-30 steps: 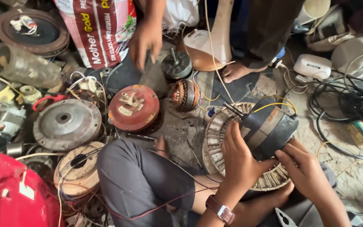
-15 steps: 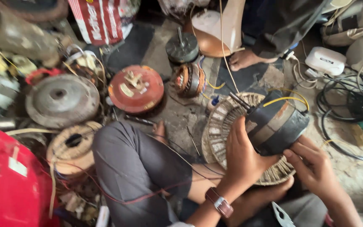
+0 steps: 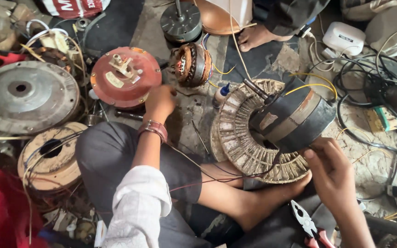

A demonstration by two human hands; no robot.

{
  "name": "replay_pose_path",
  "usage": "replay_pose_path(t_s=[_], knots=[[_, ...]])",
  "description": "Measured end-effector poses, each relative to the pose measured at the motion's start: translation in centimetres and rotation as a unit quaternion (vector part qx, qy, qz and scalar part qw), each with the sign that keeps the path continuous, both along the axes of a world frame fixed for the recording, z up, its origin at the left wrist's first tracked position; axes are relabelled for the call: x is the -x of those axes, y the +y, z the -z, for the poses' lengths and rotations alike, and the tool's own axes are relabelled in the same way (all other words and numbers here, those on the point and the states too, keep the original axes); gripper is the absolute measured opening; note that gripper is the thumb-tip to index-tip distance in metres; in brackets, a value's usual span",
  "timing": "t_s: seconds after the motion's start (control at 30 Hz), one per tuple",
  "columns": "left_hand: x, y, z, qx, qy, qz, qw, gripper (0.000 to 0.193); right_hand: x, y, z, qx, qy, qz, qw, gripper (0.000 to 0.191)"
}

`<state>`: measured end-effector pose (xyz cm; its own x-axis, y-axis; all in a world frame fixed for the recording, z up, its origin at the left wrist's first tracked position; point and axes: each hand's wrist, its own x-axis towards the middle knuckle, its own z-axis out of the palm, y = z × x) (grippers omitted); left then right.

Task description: The person sits cross-legged on the floor holding a fan motor stator in their lap. They route the motor's red and yellow wires around the housing, press and rotate the rotor into the stator, and use pliers to grip and adjust parts while fitting the motor together.

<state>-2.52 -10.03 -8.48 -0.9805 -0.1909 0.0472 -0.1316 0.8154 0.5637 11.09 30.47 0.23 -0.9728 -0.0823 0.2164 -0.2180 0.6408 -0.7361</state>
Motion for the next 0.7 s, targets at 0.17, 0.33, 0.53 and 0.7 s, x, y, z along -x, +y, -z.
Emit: replay_pose_path(t_s=[0.17,0.33,0.53,0.7], knots=[[1.4,1.5,5.1,0.119,-0.064,0.049,0.990,0.020,-1.5,-1.2,0.9,0.142,-0.059,0.029,0.988,0.036],[1.6,2.3,6.1,0.127,-0.077,0.035,0.988,0.018,-2.3,-2.1,1.9,0.206,-0.107,0.064,0.971,0.035],[1.2,2.7,4.5,0.140,-0.075,0.015,0.987,0.015,-5.4,-3.1,4.3,0.260,-0.032,0.137,0.955,0.022],[-5.8,6.4,-1.0,-0.138,0.047,0.006,0.989,0.019,-7.2,-5.2,6.3,0.212,0.013,0.191,0.958,0.020]])
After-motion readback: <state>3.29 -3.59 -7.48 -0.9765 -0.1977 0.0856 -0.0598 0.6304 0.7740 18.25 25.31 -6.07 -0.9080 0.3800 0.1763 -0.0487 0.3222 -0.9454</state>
